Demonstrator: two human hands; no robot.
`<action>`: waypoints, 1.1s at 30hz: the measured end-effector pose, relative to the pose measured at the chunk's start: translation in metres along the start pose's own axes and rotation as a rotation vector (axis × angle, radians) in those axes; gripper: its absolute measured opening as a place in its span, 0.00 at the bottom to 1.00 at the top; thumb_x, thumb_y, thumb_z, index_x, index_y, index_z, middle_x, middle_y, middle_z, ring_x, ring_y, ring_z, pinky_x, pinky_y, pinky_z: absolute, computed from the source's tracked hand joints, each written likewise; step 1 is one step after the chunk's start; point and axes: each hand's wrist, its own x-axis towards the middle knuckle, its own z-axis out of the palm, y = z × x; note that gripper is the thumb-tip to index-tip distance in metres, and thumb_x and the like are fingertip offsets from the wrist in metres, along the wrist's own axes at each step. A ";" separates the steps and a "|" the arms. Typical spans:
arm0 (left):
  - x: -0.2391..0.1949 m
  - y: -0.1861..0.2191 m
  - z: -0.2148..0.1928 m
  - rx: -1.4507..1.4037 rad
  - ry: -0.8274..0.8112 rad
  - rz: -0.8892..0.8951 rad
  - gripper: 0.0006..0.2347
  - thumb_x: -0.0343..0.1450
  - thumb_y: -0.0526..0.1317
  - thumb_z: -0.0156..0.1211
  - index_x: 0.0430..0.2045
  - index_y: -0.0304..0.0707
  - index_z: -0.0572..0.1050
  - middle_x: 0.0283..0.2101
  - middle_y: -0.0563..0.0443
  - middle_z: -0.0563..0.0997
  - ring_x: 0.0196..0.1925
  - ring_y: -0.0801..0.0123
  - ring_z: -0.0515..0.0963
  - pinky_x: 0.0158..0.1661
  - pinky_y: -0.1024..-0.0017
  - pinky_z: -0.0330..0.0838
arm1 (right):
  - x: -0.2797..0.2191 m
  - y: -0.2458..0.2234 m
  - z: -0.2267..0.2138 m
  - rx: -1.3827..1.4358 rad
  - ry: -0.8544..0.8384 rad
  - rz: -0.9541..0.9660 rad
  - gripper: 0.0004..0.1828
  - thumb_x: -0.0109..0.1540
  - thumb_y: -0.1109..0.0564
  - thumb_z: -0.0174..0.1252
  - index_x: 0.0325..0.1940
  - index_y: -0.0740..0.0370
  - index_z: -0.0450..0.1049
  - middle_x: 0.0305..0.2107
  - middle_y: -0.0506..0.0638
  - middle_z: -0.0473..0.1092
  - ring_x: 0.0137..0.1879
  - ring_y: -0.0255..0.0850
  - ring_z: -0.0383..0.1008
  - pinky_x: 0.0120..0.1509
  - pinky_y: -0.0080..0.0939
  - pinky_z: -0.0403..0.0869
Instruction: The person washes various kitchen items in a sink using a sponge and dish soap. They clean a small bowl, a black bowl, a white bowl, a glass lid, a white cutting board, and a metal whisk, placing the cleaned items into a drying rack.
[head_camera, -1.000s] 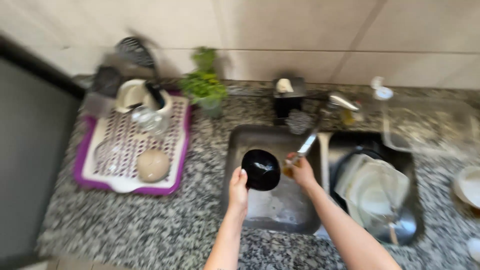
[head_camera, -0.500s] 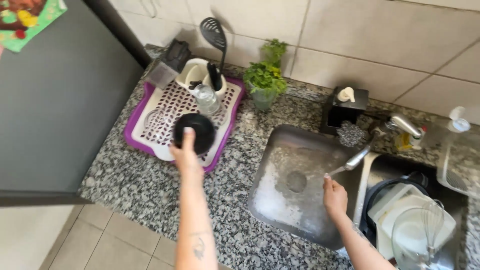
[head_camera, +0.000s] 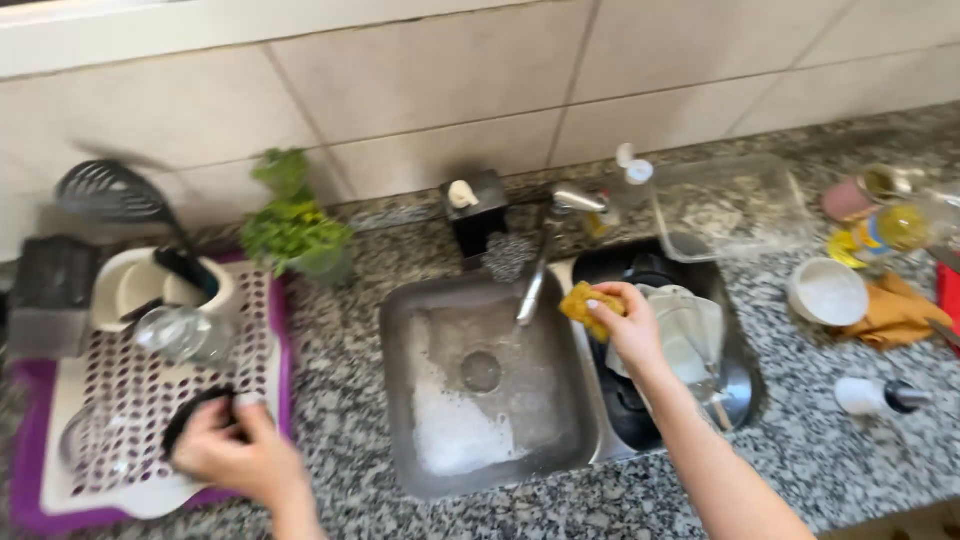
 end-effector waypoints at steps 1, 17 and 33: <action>-0.028 0.015 0.010 -0.291 -0.289 -0.012 0.07 0.69 0.37 0.56 0.37 0.35 0.70 0.39 0.42 0.68 0.44 0.51 0.70 0.45 0.53 0.61 | 0.002 0.010 0.000 0.054 -0.068 0.043 0.13 0.51 0.56 0.60 0.39 0.53 0.73 0.34 0.46 0.71 0.38 0.34 0.69 0.41 0.32 0.69; -0.190 0.181 0.042 -0.767 -1.408 -1.318 0.17 0.67 0.39 0.53 0.49 0.32 0.67 0.51 0.35 0.75 0.53 0.55 0.75 0.49 0.64 0.72 | 0.128 -0.024 0.008 0.028 0.069 -0.225 0.40 0.42 0.54 0.70 0.54 0.54 0.57 0.54 0.51 0.64 0.58 0.44 0.64 0.57 0.41 0.62; -0.211 0.163 -0.017 -1.054 -1.422 -1.221 0.18 0.68 0.45 0.57 0.48 0.37 0.66 0.46 0.38 0.73 0.49 0.51 0.76 0.51 0.56 0.69 | -0.066 -0.136 -0.131 -1.156 0.113 -1.862 0.12 0.56 0.62 0.55 0.42 0.48 0.70 0.43 0.45 0.69 0.56 0.41 0.68 0.66 0.46 0.62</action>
